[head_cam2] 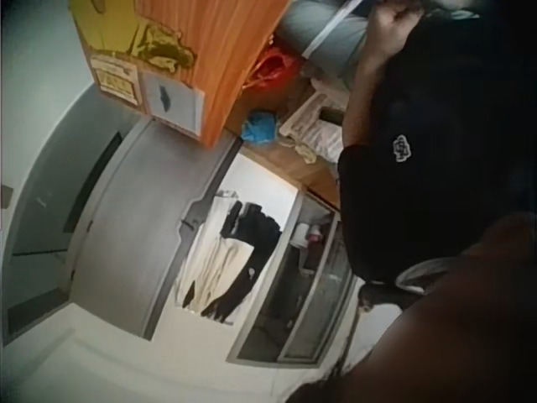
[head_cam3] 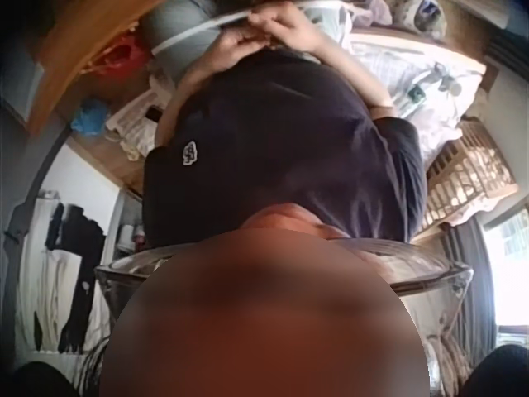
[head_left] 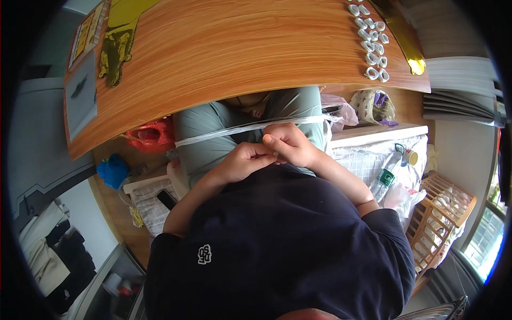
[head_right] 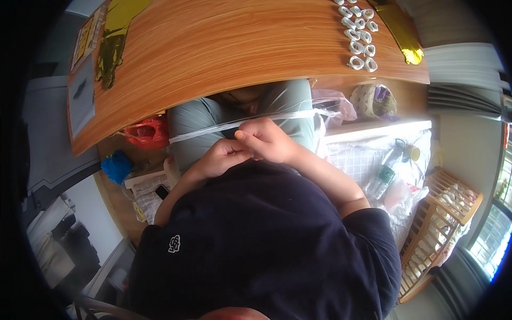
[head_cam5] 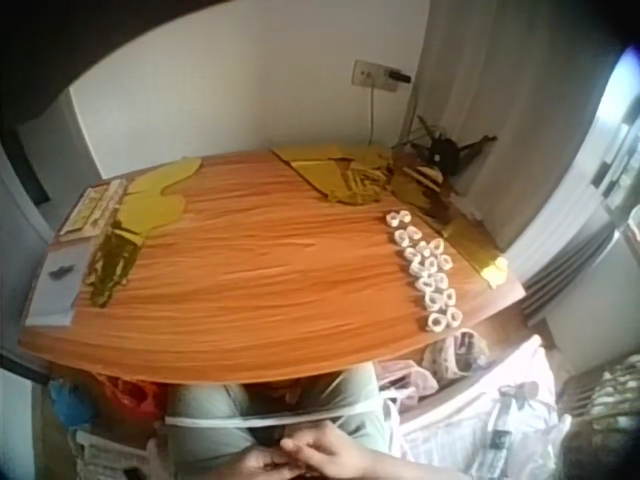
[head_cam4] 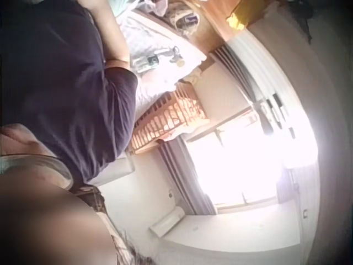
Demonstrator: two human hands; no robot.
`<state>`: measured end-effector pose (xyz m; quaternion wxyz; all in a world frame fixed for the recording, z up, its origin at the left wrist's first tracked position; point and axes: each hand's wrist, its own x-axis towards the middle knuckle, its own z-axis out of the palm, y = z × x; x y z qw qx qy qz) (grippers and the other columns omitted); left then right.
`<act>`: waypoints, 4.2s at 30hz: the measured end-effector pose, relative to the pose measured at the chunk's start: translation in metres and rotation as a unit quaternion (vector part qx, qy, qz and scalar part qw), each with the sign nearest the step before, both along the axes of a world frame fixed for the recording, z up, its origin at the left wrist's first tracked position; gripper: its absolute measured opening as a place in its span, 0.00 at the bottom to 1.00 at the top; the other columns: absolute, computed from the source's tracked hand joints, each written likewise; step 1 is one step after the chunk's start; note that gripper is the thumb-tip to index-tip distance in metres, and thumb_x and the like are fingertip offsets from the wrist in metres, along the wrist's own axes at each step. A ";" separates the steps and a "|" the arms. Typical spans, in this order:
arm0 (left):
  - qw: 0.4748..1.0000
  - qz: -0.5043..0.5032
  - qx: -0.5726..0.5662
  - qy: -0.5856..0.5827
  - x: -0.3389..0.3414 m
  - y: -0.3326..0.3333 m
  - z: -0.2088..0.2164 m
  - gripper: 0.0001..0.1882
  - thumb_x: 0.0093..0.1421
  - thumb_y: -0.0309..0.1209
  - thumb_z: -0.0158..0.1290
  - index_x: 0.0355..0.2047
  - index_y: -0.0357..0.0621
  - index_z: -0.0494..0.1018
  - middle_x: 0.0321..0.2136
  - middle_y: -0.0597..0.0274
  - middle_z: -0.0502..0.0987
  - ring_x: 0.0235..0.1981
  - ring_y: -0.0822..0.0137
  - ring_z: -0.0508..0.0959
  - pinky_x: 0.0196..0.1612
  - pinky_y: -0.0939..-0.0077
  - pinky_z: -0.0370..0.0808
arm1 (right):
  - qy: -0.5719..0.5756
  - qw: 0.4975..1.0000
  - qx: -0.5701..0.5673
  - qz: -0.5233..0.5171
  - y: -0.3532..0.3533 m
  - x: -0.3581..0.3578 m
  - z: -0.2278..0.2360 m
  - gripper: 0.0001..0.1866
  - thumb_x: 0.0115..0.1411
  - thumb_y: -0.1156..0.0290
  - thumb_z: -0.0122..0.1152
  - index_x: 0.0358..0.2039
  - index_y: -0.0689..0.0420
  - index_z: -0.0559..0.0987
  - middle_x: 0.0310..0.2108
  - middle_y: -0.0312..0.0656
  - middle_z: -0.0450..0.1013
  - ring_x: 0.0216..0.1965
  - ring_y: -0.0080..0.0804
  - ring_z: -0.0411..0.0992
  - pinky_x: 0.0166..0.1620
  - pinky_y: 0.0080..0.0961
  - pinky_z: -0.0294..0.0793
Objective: Measuring and preparing white string or cord at a desk.
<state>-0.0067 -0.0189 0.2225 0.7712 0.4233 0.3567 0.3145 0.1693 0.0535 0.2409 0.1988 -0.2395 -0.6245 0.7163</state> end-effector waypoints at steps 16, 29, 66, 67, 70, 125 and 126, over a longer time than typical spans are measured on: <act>0.984 0.161 -0.033 -0.064 -0.006 0.008 -0.010 0.16 0.59 0.18 0.53 0.31 0.48 0.56 0.27 0.61 0.77 0.35 0.71 0.80 0.43 0.78 0.75 | 0.078 0.993 -0.085 -0.021 0.001 0.020 -0.009 0.11 0.61 0.79 0.57 0.44 0.64 0.74 0.38 0.39 0.74 0.40 0.26 0.74 0.45 0.26 0.74; 0.962 0.272 -0.010 0.006 -0.010 0.003 -0.017 0.05 0.64 0.25 0.47 0.39 0.47 0.65 0.41 0.58 0.72 0.33 0.73 0.74 0.40 0.79 0.71 | -0.051 0.870 0.350 -0.344 0.043 0.075 0.033 0.04 0.58 0.78 0.61 0.34 0.63 0.80 0.31 0.41 0.77 0.31 0.25 0.75 0.34 0.20 0.74; 0.812 0.248 0.216 0.483 -0.127 -0.006 -0.075 0.06 0.60 0.29 0.53 0.33 0.39 0.72 0.28 0.56 0.75 0.30 0.62 0.76 0.36 0.71 0.73 | -0.157 0.684 0.357 -0.616 0.160 0.182 0.034 0.12 0.62 0.73 0.56 0.46 0.61 0.77 0.37 0.38 0.76 0.37 0.20 0.71 0.42 0.18 0.69; 0.789 0.246 0.233 0.512 -0.131 -0.005 -0.080 0.06 0.59 0.29 0.54 0.34 0.40 0.73 0.29 0.55 0.76 0.32 0.58 0.77 0.37 0.68 0.73 | -0.144 0.642 0.401 -0.638 0.142 0.170 0.038 0.09 0.62 0.75 0.55 0.43 0.62 0.77 0.36 0.38 0.75 0.36 0.22 0.71 0.41 0.18 0.69; 0.750 0.224 0.270 0.561 -0.142 0.005 -0.089 0.07 0.57 0.30 0.55 0.35 0.43 0.75 0.34 0.54 0.78 0.37 0.52 0.77 0.40 0.63 0.74 | -0.065 0.543 0.574 -0.609 0.094 0.142 0.027 0.01 0.61 0.80 0.53 0.32 0.62 0.74 0.34 0.40 0.71 0.35 0.28 0.69 0.40 0.22 0.69; 0.819 0.128 0.405 0.385 -0.016 0.046 -0.012 0.26 0.52 0.36 0.63 0.51 0.44 0.71 0.44 0.56 0.76 0.45 0.54 0.76 0.47 0.64 0.73 | -0.276 0.912 0.260 -0.158 0.044 0.047 0.032 0.08 0.57 0.67 0.64 0.29 0.58 0.80 0.21 0.43 0.74 0.22 0.35 0.73 0.27 0.29 0.70; 0.809 0.155 0.438 0.360 -0.010 0.048 0.000 0.27 0.52 0.38 0.63 0.51 0.45 0.70 0.43 0.57 0.77 0.45 0.54 0.76 0.46 0.63 0.73 | -0.275 0.912 0.261 -0.158 0.043 0.045 0.038 0.08 0.57 0.67 0.64 0.29 0.58 0.80 0.21 0.43 0.74 0.22 0.35 0.73 0.27 0.29 0.70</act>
